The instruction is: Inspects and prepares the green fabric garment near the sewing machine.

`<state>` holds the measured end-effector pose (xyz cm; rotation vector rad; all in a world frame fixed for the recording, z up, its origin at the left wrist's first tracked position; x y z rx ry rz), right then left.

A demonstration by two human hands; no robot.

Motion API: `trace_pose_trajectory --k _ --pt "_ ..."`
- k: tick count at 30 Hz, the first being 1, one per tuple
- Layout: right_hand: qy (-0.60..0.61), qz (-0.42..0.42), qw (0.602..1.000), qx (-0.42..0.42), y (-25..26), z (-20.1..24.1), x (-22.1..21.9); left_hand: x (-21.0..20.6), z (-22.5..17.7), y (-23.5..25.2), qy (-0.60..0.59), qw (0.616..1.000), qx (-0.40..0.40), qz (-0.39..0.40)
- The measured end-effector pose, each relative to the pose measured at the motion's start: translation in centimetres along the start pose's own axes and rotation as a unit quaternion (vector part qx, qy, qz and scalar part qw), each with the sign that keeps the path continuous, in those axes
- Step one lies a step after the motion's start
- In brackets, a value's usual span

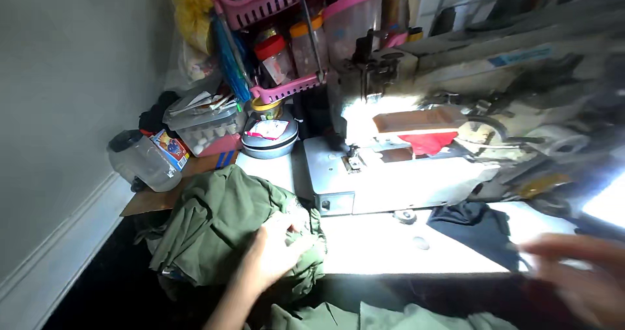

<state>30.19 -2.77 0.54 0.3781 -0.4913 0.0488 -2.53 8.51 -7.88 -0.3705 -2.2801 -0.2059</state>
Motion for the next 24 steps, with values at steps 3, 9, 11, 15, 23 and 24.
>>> trace_pose_trajectory --k 3,9,11,15,23,24 --pt "-0.057 0.067 0.995 0.049 2.4 -1.7 -6.4 -4.7 0.8 3.4 0.066 0.996 0.06 0.023" --pt "-0.106 0.131 0.984 -0.056 5.8 -6.0 -11.6 4.1 3.6 4.7 -0.366 0.914 0.166 -0.061" --pt "-0.104 0.157 0.982 0.031 7.5 -4.5 -14.7 6.4 4.2 4.9 -0.404 0.9 0.147 -0.078" --pt "-0.068 0.182 0.96 0.203 11.6 -0.5 -21.8 7.9 1.6 6.1 -0.314 0.946 0.075 -0.006" --pt "-0.315 0.352 0.878 0.078 16.4 0.9 -30.1 12.4 -3.7 9.4 0.322 0.944 0.059 0.047" --pt "-0.315 0.327 0.887 0.079 17.1 1.6 -29.8 15.0 -5.0 10.3 0.341 0.938 0.058 -0.005"
Point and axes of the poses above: each hand's wrist, its own y-axis towards the middle knuckle, its own x-axis out of the back of the hand, z = x × y, the point moved 8 cm from there along y, towards the middle knuckle, and after that the axes turned 10 degrees about -y, right-handed, at the moved point
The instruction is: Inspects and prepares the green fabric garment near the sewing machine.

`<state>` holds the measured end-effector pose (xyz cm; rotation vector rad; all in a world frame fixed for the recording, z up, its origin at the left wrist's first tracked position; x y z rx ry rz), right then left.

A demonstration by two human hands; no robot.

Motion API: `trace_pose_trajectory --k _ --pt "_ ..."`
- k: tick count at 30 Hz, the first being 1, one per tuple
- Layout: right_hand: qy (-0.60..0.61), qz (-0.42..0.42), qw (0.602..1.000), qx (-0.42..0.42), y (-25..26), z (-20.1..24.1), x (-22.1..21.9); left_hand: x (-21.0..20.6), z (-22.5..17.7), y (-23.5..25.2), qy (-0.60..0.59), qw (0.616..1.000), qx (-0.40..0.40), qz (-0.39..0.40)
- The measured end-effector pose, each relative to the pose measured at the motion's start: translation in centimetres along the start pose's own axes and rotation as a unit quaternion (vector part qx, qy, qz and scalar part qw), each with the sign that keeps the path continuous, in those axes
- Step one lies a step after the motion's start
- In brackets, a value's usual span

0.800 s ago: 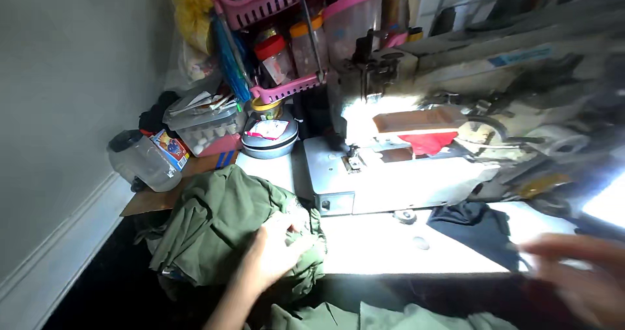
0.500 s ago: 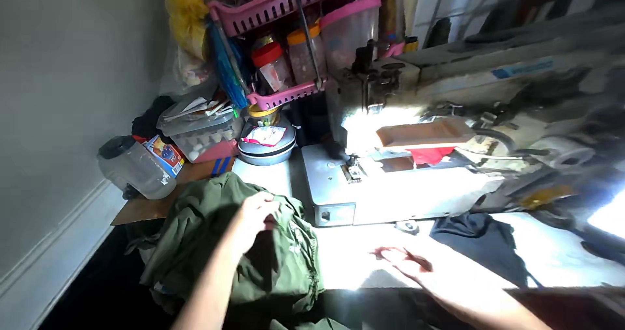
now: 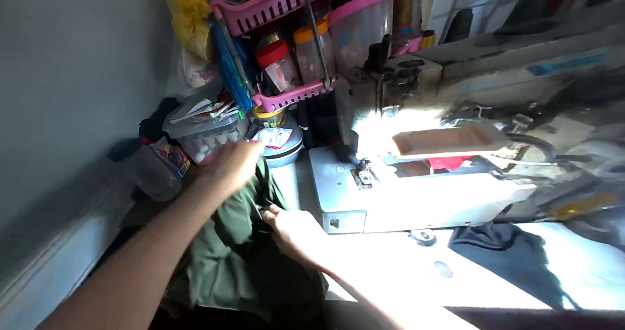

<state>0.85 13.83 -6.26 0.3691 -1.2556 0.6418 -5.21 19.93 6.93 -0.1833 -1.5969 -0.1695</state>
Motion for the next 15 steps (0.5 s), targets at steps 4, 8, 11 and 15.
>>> trace_pose_trajectory --k 4,8,11,15 --pt "-0.027 -0.271 0.962 -0.024 -1.6 0.8 8.4 14.7 0.9 -1.2 -0.067 0.949 -0.017 -0.307" --pt "0.008 -0.477 0.879 0.006 -7.5 0.0 13.7 18.5 -0.4 -4.7 -0.077 0.918 -0.092 -0.377" --pt "0.105 -0.459 0.882 -0.03 -12.9 -3.9 11.2 12.5 -1.7 -5.2 -0.114 0.959 -0.179 -0.19" --pt "0.126 -0.366 0.915 -0.111 -16.6 -9.3 4.7 1.5 -3.5 -6.3 -0.238 0.936 -0.258 -0.018"
Point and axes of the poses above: each hand's wrist, its own y-axis towards the middle knuckle, its own x-axis out of the back of the hand, z = x × y, the point moved 8 cm from there along y, towards the middle knuckle, and after that the axes turned 10 degrees about -y, right-handed, at the moved point
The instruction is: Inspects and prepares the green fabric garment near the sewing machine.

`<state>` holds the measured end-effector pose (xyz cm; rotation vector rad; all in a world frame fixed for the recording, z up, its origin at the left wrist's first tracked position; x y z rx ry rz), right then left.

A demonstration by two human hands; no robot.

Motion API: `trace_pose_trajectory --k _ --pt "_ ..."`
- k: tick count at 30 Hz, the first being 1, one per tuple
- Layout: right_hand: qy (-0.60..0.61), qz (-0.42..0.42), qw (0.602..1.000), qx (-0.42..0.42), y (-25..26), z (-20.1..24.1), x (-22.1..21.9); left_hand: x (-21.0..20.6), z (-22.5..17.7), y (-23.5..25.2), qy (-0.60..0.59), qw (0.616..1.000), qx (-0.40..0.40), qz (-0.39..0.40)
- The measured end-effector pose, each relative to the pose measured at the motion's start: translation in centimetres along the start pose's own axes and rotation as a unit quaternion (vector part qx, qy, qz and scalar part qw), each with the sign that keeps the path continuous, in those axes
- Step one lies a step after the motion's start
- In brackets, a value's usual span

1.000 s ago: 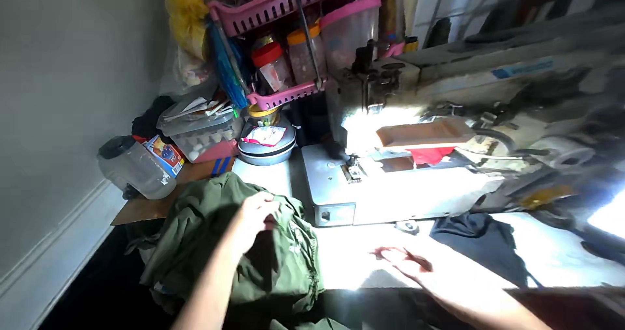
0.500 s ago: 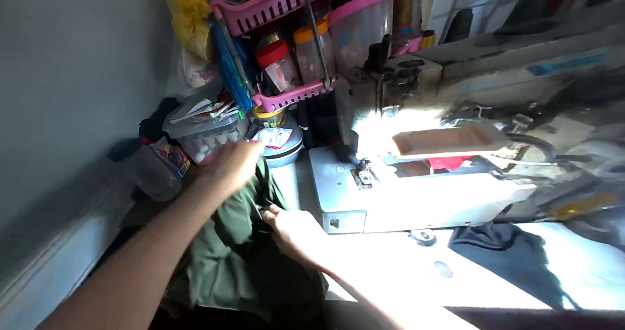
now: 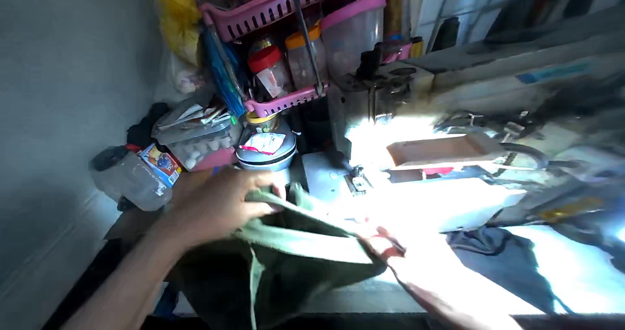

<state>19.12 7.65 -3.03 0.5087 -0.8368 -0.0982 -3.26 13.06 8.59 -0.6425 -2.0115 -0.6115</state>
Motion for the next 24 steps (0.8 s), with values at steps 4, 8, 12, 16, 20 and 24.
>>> trace_pose_trajectory --k 4,8,12,16,20,24 --pt "0.023 0.084 0.996 -0.022 -1.6 -0.2 -1.9 -3.6 1.3 1.2 -0.046 0.997 0.042 0.045" --pt "0.294 0.118 0.937 -0.149 -1.7 -2.7 -2.2 -2.7 1.3 2.1 -0.125 0.99 0.05 -0.043" --pt "0.502 0.156 0.815 -0.244 -4.0 -2.6 -3.0 -5.8 0.9 3.8 -0.273 0.954 0.08 -0.098" --pt "0.429 0.175 0.84 -0.284 -6.8 -3.9 -4.0 -8.7 1.9 6.5 -0.094 0.987 0.105 -0.077" --pt "0.397 0.141 0.847 -0.324 -8.2 -7.6 -4.4 -12.8 4.2 10.6 -0.024 0.987 0.156 -0.01" --pt "0.392 0.117 0.844 -0.347 -5.9 -9.3 -4.4 -14.9 5.8 11.3 -0.065 0.954 0.291 0.013"
Point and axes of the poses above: each hand's wrist, its own y-axis towards the middle knuckle, its own x-axis out of the back of the hand, z = x × y, the point moved 8 cm from there along y, towards the middle knuckle, and after that the axes turned 10 degrees about -y, right-handed, at the moved point
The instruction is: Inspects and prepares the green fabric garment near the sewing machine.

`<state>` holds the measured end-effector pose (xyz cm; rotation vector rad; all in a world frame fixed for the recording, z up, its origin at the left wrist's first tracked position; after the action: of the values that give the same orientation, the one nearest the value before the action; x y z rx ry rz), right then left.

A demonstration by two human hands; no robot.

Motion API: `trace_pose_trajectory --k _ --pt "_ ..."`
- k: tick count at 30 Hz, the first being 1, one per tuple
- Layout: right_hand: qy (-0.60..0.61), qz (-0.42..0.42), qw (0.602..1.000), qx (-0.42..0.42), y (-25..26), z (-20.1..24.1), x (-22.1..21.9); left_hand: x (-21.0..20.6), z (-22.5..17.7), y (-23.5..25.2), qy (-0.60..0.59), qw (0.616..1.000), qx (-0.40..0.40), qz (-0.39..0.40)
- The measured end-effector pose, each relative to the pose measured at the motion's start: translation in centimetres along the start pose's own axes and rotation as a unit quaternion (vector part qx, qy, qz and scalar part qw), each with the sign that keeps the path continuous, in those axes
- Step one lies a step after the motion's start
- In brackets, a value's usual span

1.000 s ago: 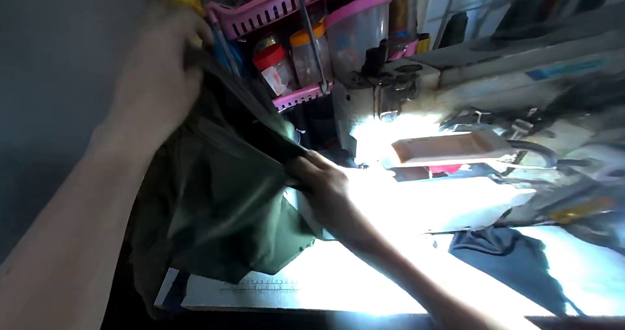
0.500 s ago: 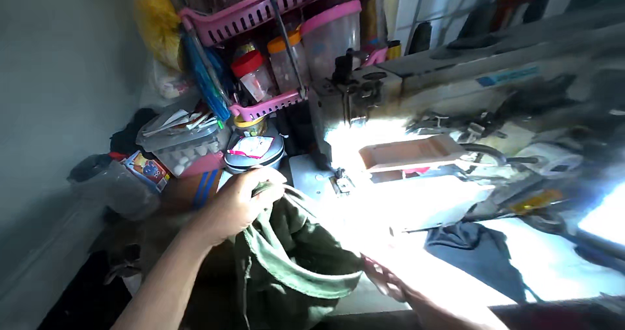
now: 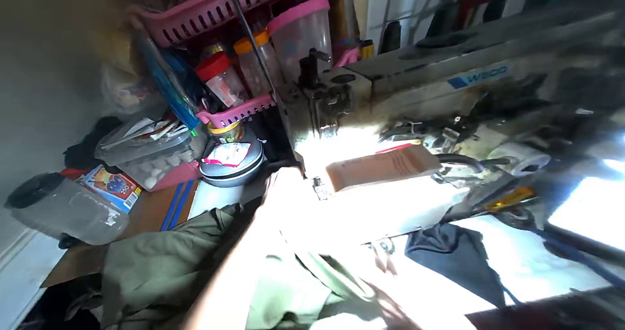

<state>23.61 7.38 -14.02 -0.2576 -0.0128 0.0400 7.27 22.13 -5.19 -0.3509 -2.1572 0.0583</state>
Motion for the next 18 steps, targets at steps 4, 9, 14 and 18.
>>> trace_pose_trajectory --k 4,9,14,18 --pt "0.009 -0.005 1.0 0.004 1.3 0.9 0.1 -1.6 2.6 2.1 0.112 0.988 -0.066 0.081" --pt "0.056 -0.005 0.998 -0.005 1.7 0.5 -0.3 1.0 -4.5 1.5 0.035 0.979 -0.169 -0.11" --pt "0.073 -0.021 0.997 0.006 2.1 0.7 -0.3 1.3 -5.0 1.1 0.048 0.982 -0.141 -0.117" --pt "0.102 -0.03 0.994 0.007 2.0 0.6 -0.4 0.9 -4.7 1.0 0.043 0.98 -0.145 -0.131"
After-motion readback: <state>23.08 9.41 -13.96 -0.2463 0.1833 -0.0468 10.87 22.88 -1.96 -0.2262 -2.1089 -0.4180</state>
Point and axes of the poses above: each hand's wrist, its own y-axis towards the middle knuckle, its own x-axis out of the back of the hand, z = x × y, the point moved 8 cm from there along y, towards the middle knuckle, and after that the axes turned 10 degrees about -y, right-handed, at the moved point
